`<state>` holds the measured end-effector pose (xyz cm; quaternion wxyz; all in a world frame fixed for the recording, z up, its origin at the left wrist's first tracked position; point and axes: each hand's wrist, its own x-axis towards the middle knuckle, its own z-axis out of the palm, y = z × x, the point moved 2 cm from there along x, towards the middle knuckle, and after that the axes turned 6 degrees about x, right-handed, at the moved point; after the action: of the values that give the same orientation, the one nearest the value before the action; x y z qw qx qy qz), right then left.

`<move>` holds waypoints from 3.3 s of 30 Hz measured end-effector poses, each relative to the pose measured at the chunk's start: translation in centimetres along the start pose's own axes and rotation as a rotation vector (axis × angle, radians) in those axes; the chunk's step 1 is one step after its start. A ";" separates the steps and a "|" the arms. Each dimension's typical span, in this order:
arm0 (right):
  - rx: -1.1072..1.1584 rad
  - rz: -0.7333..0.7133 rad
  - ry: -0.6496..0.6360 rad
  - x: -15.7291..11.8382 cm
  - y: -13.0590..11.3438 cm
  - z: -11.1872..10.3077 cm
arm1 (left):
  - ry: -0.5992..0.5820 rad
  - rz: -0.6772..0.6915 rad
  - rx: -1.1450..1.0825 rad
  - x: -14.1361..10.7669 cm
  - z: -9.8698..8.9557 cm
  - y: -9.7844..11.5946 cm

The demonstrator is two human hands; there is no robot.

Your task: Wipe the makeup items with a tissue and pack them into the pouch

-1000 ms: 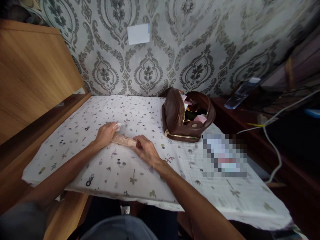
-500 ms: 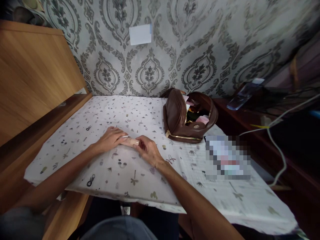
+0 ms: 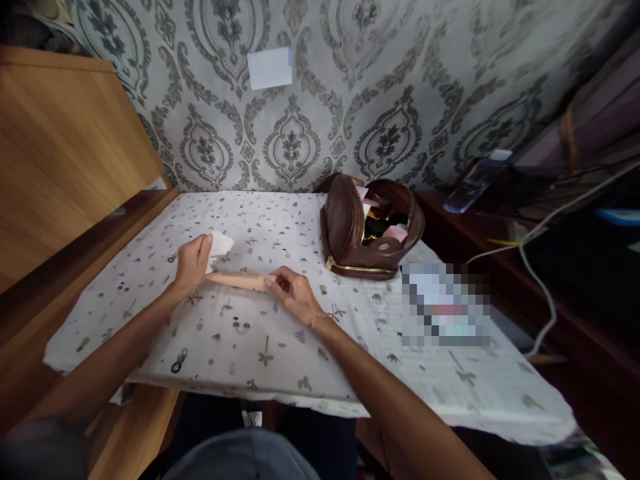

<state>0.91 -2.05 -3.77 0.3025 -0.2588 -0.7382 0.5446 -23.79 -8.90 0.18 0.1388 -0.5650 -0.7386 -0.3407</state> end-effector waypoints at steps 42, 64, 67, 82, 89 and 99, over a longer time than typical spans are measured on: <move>0.456 0.291 0.172 0.6 1.2 -0.5 | 0.031 0.322 0.185 -1.2 1.2 5.4; 0.814 0.405 0.028 0.2 0.0 -1.2 | -0.150 0.833 0.596 -0.8 0.9 4.7; 0.847 0.429 -0.028 0.1 -0.3 -0.8 | -0.106 0.901 0.553 -1.8 2.3 7.0; 0.611 -0.034 -0.060 -0.6 -1.8 -0.1 | -0.242 -0.036 -0.892 0.0 0.3 11.6; 0.537 0.050 -0.260 -1.1 -1.4 0.5 | -0.241 -0.251 -1.133 -0.6 1.7 12.6; 0.815 0.208 -0.278 -1.5 -1.1 1.4 | -0.023 -0.022 -0.836 1.0 0.8 12.7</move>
<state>0.87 -4.31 -3.27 0.2213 -0.1157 -0.4671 0.8482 -12.22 -5.95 4.59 -0.1143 -0.5685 -0.5442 -0.6063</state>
